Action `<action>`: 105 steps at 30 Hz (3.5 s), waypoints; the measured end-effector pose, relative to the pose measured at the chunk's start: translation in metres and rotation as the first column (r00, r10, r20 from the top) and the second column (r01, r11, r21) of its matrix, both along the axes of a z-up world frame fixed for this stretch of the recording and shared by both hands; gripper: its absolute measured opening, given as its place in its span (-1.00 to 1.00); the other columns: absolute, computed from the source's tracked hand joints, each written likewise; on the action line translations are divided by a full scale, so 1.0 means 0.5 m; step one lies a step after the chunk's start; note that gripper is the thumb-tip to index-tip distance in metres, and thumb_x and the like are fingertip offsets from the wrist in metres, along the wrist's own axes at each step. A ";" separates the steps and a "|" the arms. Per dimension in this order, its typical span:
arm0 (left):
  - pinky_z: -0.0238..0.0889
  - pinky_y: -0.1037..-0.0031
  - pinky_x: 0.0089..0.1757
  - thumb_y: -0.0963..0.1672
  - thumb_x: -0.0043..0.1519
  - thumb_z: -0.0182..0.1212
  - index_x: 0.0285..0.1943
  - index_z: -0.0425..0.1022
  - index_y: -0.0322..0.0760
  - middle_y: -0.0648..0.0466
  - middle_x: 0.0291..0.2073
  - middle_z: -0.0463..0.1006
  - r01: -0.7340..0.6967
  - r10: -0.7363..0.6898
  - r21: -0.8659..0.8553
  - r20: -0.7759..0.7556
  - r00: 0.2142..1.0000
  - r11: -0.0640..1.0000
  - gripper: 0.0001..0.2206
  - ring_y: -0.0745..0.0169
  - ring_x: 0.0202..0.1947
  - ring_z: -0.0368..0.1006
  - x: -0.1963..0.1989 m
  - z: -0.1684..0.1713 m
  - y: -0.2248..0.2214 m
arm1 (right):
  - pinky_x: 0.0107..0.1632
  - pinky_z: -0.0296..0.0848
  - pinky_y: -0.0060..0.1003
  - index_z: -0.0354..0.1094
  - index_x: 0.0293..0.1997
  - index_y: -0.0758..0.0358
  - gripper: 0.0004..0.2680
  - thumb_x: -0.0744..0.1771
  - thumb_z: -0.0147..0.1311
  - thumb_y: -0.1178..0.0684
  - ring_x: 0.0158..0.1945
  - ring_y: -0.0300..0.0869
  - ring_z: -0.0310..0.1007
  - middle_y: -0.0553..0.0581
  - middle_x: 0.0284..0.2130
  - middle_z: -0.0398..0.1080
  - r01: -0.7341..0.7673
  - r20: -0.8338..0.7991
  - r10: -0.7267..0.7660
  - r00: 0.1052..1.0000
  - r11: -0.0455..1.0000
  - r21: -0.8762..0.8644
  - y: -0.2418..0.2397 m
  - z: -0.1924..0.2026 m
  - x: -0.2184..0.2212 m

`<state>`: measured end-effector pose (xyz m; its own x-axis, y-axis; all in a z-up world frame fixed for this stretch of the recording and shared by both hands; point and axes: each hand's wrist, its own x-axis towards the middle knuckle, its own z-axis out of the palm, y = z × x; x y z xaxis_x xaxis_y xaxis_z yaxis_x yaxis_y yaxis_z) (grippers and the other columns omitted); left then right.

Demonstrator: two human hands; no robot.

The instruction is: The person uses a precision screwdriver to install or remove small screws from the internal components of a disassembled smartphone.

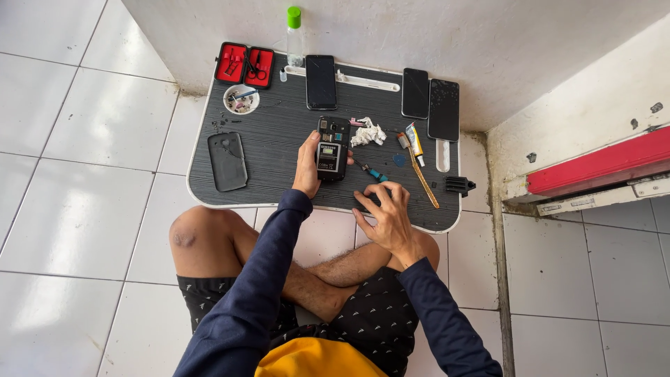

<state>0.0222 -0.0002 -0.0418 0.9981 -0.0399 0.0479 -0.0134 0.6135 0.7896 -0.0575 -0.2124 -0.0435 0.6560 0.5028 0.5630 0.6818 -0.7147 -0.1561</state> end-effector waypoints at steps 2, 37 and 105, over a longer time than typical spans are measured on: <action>0.58 0.30 -0.34 0.11 0.39 -0.18 0.21 0.30 -0.52 -0.44 -0.28 0.61 -0.004 0.004 0.003 -0.013 1.000 1.000 -0.43 -0.15 -0.31 0.65 0.003 0.004 0.002 | 0.14 0.06 -0.03 0.53 -0.02 0.06 -0.80 0.37 0.10 -0.12 0.12 -0.07 0.23 -0.02 -0.16 0.35 -0.041 0.030 0.041 0.999 0.999 -0.002 -0.006 -0.009 0.001; 0.57 0.26 -0.38 0.03 0.40 -0.11 0.33 -0.01 -0.66 -0.53 -0.31 0.58 -0.039 0.038 -0.040 -0.027 0.999 0.998 -0.41 -0.25 -0.36 0.63 -0.009 0.026 -0.002 | -0.16 0.33 -0.13 0.29 -0.26 0.15 -0.92 0.31 0.08 0.05 -0.07 -0.04 0.25 0.06 -0.36 0.26 -0.022 -0.168 -0.052 0.984 0.910 -0.413 0.028 0.021 0.076; 0.58 0.10 -0.22 0.02 0.39 -0.10 0.28 0.11 -0.61 -0.55 -0.22 0.57 -0.028 0.027 -0.075 -0.015 1.000 0.997 -0.48 -0.29 -0.26 0.63 -0.037 -0.009 0.032 | -0.04 0.53 -0.14 0.54 -0.27 0.27 -0.98 0.30 0.22 0.20 -0.14 0.01 0.52 0.13 -0.26 0.43 0.060 -0.338 0.037 0.941 0.960 0.273 0.026 0.075 -0.012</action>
<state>0.0039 0.0158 -0.0462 0.9993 -0.0089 0.0356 -0.0204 0.6708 0.7413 -0.0635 -0.1992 -0.0060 0.8354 0.3512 0.4228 0.5461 -0.6177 -0.5659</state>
